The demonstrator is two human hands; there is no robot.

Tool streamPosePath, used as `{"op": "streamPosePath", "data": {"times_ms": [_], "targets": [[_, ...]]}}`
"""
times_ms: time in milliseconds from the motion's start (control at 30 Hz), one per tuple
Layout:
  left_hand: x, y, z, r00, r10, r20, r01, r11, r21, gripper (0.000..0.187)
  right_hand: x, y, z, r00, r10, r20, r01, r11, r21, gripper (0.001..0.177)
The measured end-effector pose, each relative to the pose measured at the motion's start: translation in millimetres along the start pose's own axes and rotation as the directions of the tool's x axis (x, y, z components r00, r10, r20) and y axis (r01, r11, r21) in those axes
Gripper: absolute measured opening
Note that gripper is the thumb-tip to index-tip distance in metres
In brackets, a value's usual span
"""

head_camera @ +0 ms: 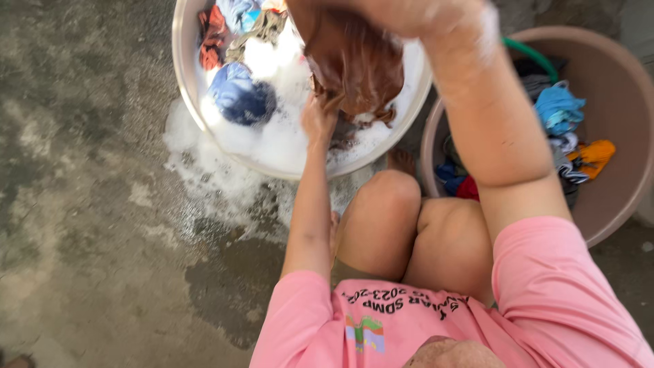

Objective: The person washes clothes by scrubbing garments in a basin of soapy water, wringing them out by hand, and placing them into an adjacent basin.

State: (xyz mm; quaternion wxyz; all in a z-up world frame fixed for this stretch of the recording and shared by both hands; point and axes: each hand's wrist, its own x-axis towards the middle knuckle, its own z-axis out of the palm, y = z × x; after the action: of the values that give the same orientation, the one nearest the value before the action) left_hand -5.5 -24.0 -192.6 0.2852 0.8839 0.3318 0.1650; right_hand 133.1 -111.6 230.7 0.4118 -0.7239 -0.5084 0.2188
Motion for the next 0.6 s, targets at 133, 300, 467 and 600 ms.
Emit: {"op": "streamPosePath", "data": {"times_ms": [133,300,467,600], "targets": [[-10,-33,-9,0.792,-0.443,0.420,0.436,0.892,0.121,0.061,2,75,16,0.956,0.034,0.292,-0.064,0.993,0.095,0.049],[-26,-25,-12,0.969,0.237,-0.067,-0.237,0.971,0.003,0.145,-27,264,148,0.863,0.275,0.423,-0.176,0.950,-0.258,0.055],[-14,-18,44,0.804,-0.126,0.581,-0.154,0.900,0.408,0.105,-93,397,259,0.888,0.214,0.407,0.090,0.787,-0.610,0.051],[-12,-14,43,0.595,-0.273,0.756,-0.053,0.925,0.376,0.087,-95,415,291,0.833,0.376,0.406,-0.060,0.791,-0.609,0.045]]}}
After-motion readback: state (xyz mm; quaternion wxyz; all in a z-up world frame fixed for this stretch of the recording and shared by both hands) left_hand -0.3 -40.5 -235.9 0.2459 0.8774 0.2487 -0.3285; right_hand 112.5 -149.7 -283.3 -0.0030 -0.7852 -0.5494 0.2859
